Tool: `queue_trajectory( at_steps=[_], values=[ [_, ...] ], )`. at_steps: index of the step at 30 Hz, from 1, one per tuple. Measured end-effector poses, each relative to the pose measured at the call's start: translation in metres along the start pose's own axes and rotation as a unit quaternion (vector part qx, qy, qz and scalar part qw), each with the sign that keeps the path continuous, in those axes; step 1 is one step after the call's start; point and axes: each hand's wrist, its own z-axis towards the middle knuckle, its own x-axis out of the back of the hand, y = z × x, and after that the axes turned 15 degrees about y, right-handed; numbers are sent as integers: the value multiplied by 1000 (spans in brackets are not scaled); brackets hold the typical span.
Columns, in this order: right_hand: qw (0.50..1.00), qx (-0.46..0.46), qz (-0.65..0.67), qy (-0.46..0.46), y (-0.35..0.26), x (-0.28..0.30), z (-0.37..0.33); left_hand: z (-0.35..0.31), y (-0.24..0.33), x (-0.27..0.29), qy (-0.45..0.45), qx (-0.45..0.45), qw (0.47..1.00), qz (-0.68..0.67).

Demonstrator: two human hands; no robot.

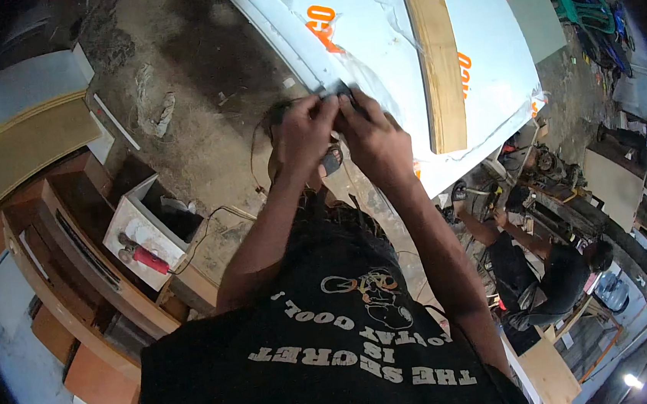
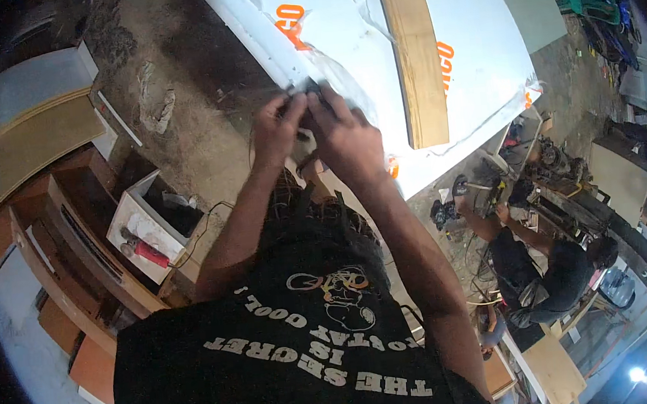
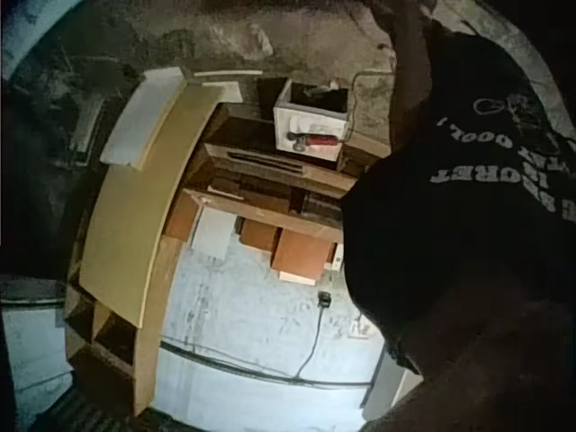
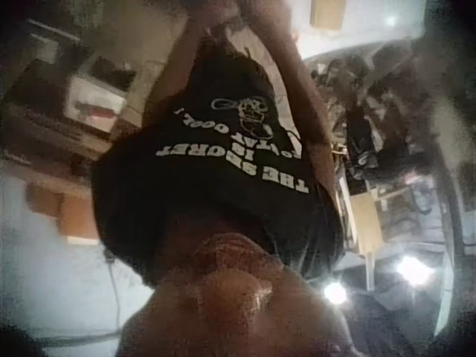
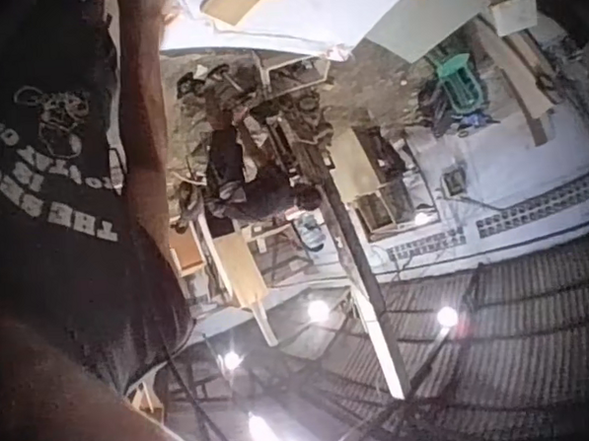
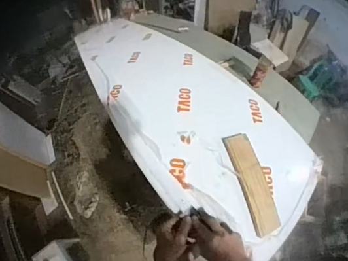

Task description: The person applies adhesive to the edge of a large white board using a small piece of wood, then uses a sanding block to smooth the edge of the board.

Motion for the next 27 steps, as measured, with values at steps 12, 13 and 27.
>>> queue_trajectory(
  at_steps=[12,13,27],
  values=[
    [1000,-9,-12,1,-5,2,8,8,11,4,-46,32,997,53],
    [1000,-15,-8,0,-7,-1,19,27,3,3,-39,-50,994,91],
    [1000,-7,7,-5,-17,-18,58,61,12,13,-44,78,995,-35]
  ],
)
